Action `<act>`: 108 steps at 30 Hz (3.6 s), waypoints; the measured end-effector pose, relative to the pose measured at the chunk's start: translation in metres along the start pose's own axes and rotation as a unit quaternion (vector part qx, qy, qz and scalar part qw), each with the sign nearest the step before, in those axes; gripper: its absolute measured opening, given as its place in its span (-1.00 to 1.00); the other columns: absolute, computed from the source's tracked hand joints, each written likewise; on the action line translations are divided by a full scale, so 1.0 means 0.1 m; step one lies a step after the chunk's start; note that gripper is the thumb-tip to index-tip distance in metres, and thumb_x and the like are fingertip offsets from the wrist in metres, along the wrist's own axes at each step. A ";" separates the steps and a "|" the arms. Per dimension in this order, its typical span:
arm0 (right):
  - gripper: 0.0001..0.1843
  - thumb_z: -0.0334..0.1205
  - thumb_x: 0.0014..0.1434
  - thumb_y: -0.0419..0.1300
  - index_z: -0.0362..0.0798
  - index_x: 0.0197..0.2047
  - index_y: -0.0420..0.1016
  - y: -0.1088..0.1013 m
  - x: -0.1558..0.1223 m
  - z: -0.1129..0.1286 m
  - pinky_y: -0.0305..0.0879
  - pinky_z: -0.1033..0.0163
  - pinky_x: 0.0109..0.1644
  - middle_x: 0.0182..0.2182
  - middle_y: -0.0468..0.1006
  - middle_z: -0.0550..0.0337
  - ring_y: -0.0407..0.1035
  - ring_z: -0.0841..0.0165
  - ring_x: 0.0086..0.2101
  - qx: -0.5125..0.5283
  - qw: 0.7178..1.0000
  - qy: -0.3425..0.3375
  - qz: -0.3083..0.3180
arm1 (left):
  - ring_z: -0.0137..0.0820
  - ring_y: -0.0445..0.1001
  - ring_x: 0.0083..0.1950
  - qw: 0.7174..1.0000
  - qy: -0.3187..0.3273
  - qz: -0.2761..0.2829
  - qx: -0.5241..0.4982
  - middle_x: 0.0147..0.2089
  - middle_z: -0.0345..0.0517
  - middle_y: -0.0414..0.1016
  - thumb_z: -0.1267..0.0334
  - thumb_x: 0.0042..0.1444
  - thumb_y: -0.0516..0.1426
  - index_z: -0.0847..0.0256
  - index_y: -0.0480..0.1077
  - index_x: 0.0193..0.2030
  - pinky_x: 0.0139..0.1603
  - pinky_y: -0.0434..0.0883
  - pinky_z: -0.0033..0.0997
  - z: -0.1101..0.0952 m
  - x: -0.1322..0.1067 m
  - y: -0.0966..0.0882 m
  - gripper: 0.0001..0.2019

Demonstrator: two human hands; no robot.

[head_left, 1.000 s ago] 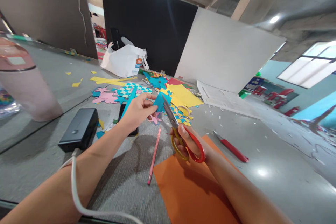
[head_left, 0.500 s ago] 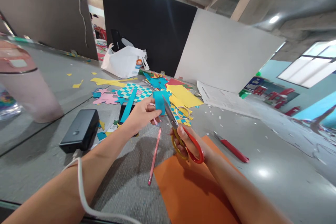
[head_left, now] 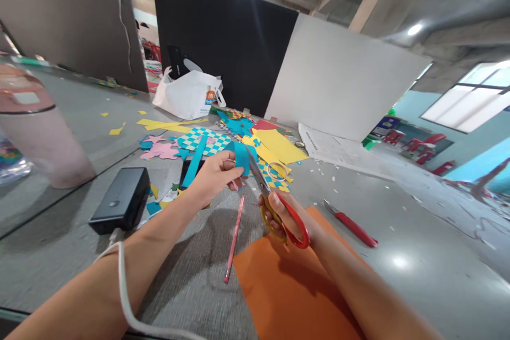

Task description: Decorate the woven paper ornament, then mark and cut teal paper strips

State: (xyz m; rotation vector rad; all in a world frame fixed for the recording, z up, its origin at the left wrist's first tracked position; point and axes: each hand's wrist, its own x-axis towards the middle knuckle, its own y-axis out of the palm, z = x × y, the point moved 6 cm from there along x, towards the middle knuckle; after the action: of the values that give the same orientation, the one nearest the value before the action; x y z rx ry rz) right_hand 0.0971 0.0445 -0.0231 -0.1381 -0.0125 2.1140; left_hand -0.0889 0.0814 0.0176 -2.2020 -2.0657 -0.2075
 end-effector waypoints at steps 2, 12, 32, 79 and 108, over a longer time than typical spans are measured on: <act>-0.27 0.55 0.17 0.13 -0.03 -0.16 0.34 0.00 0.00 0.00 0.06 0.49 -0.67 -0.51 0.28 0.38 0.09 0.58 -0.65 -0.002 1.000 -0.003 -0.005 | -0.35 0.55 -0.50 1.000 0.004 0.011 0.007 -0.55 -0.25 0.49 0.19 0.02 0.30 0.13 0.23 -0.30 -0.56 0.41 -0.46 -0.01 0.00 0.01 -0.71; -0.26 0.56 0.16 0.12 -0.04 -0.17 0.33 -0.02 0.02 0.00 0.07 0.46 -0.73 -0.53 0.27 0.39 0.08 0.57 -0.67 -0.027 0.999 -0.020 -0.009 | -0.34 0.57 -0.47 0.999 0.011 0.030 0.018 -0.53 -0.17 0.55 0.17 0.06 0.30 0.11 0.16 -0.42 -0.53 0.42 -0.46 -0.01 -0.01 0.04 -0.67; -0.35 0.49 0.25 0.10 -0.01 -0.22 0.29 0.01 0.00 0.07 0.12 0.44 -0.73 -0.52 0.29 0.37 0.11 0.55 -0.68 -0.074 0.996 -0.051 -0.012 | -0.35 0.56 -0.49 1.000 0.001 0.030 -0.005 -0.52 -0.21 0.53 0.14 0.02 0.33 0.11 0.17 -0.38 -0.54 0.40 -0.46 0.01 -0.02 0.06 -0.64; -0.28 0.54 0.22 0.06 -0.02 -0.13 0.35 -0.04 -0.04 -0.01 0.14 0.43 -0.69 -0.50 0.30 0.37 0.14 0.53 -0.65 -0.003 0.998 0.019 0.059 | -0.47 0.38 -0.60 0.992 0.037 -0.112 -0.046 -0.59 -0.37 0.38 0.22 -0.11 0.30 0.20 0.47 -0.14 -0.61 0.36 -0.49 -0.06 0.01 -0.16 -0.66; -0.31 0.49 0.21 0.16 -0.07 -0.18 0.34 -0.20 -0.21 0.29 0.12 0.46 -0.76 -0.53 0.26 0.40 0.13 0.58 -0.69 -0.152 0.976 0.079 0.137 | -0.52 0.11 -0.61 0.998 -0.014 0.012 0.063 -0.63 -0.28 0.19 0.29 0.04 0.18 0.28 0.69 -0.13 -0.64 0.07 -0.52 -0.05 0.11 -0.32 -0.69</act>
State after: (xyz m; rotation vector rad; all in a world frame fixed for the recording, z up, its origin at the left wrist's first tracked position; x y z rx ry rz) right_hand 0.1219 0.0390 0.0094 -0.5167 -0.2360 2.3583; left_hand -0.1202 0.0934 0.0239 -2.1656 -2.0062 -0.0436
